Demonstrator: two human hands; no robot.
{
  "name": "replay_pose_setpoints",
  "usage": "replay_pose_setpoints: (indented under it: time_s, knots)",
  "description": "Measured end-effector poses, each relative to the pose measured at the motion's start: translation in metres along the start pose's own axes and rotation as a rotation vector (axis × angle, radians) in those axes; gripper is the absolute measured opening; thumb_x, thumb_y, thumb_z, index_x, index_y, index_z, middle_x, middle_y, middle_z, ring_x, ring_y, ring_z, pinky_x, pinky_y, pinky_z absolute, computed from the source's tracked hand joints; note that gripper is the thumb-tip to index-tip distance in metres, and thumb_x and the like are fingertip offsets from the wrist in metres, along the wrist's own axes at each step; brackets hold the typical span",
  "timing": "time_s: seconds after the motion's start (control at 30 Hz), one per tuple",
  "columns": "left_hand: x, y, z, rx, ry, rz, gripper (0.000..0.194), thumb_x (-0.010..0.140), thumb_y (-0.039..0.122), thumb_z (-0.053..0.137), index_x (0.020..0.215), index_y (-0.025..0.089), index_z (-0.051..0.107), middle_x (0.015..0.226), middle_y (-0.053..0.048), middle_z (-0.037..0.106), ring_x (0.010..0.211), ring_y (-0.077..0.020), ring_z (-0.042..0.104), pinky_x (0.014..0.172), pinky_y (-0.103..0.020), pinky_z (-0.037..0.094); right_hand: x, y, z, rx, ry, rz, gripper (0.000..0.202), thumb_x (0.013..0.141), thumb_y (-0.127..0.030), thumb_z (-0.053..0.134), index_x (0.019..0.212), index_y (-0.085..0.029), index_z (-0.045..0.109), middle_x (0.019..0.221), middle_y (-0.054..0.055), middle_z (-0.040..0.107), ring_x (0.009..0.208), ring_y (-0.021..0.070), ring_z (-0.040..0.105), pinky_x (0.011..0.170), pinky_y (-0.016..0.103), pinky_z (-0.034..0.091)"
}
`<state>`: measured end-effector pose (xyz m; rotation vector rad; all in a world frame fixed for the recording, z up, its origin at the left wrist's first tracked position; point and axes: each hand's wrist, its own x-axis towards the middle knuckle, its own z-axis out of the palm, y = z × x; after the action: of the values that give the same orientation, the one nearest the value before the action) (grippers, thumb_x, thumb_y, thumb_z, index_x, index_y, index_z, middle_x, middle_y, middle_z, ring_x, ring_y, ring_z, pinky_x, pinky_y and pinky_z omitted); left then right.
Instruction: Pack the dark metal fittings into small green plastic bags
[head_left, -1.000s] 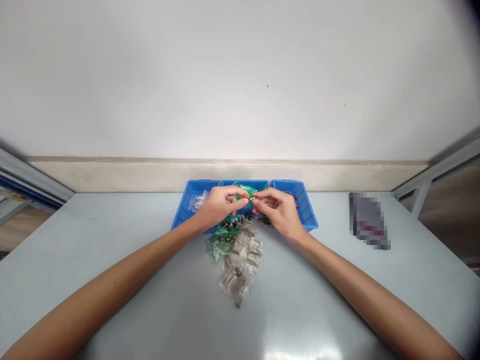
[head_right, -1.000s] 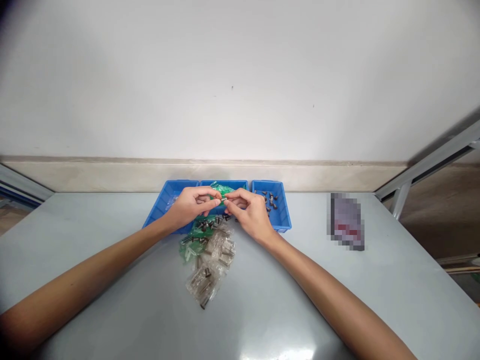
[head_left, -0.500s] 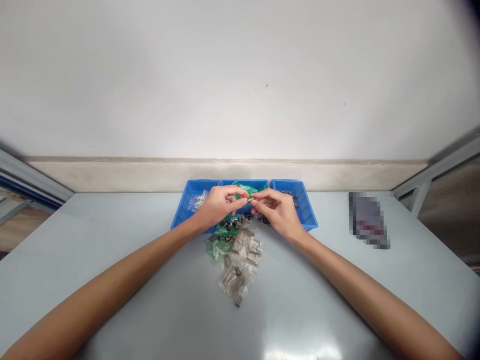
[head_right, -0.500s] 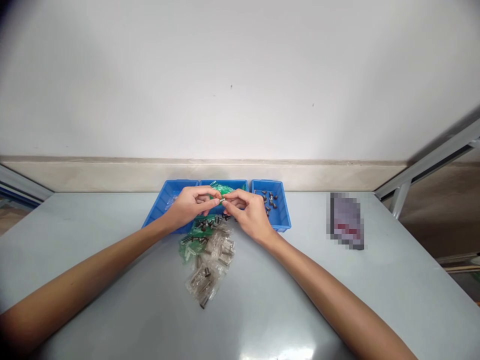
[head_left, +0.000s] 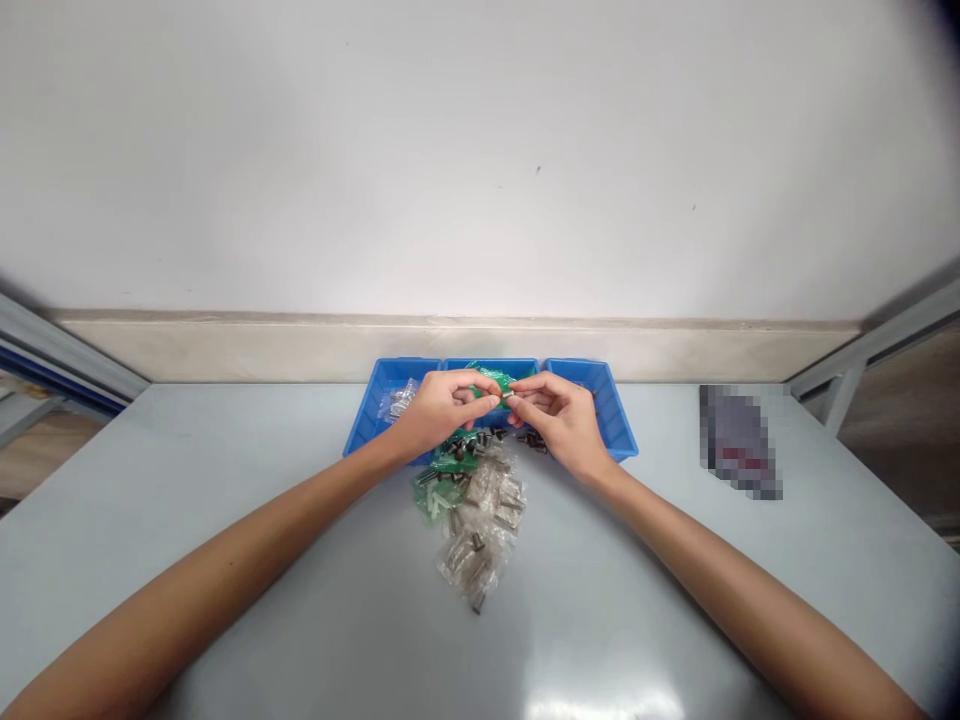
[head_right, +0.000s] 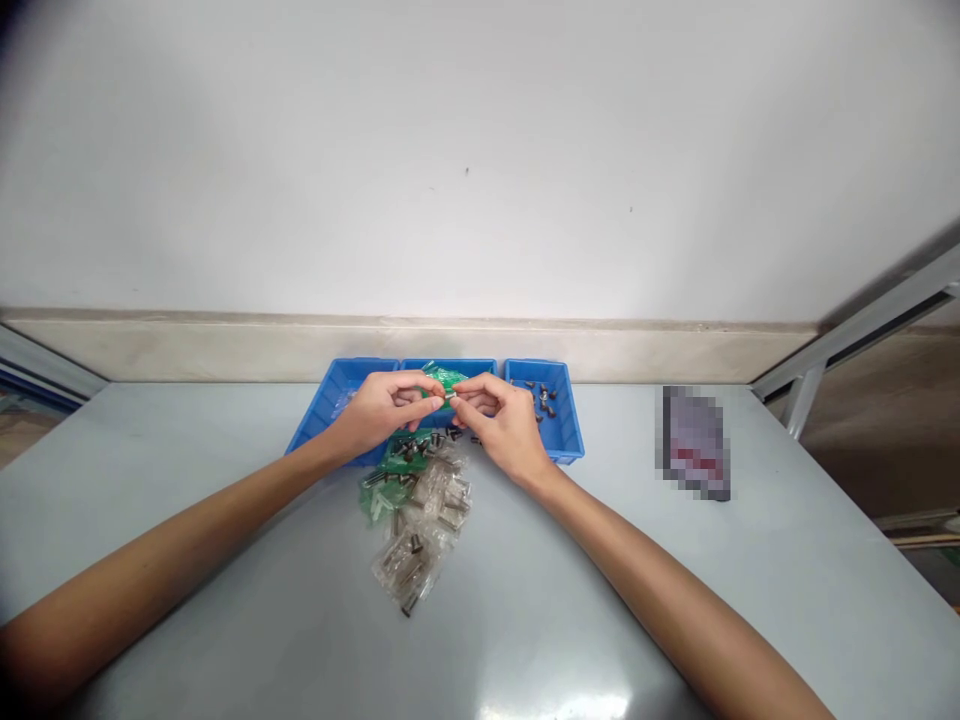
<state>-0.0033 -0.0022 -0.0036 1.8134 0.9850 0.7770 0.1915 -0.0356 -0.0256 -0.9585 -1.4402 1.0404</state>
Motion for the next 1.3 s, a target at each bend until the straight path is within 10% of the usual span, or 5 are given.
replay_pose_setpoints:
  time_s: [1.3]
  knots:
    - [-0.0002, 0.0003, -0.0002, -0.015, 0.006, -0.008, 0.022, 0.085, 0.033, 0.066, 0.091, 0.013, 0.071, 0.06, 0.001, 0.057, 0.051, -0.0093, 0.049, 0.047, -0.02, 0.037, 0.0003, 0.0019, 0.0004, -0.013, 0.002, -0.021, 0.014, 0.084, -0.03, 0.073, 0.091, -0.019, 0.068, 0.071, 0.001, 0.069, 0.065, 0.018, 0.068, 0.065, 0.031, 0.054]
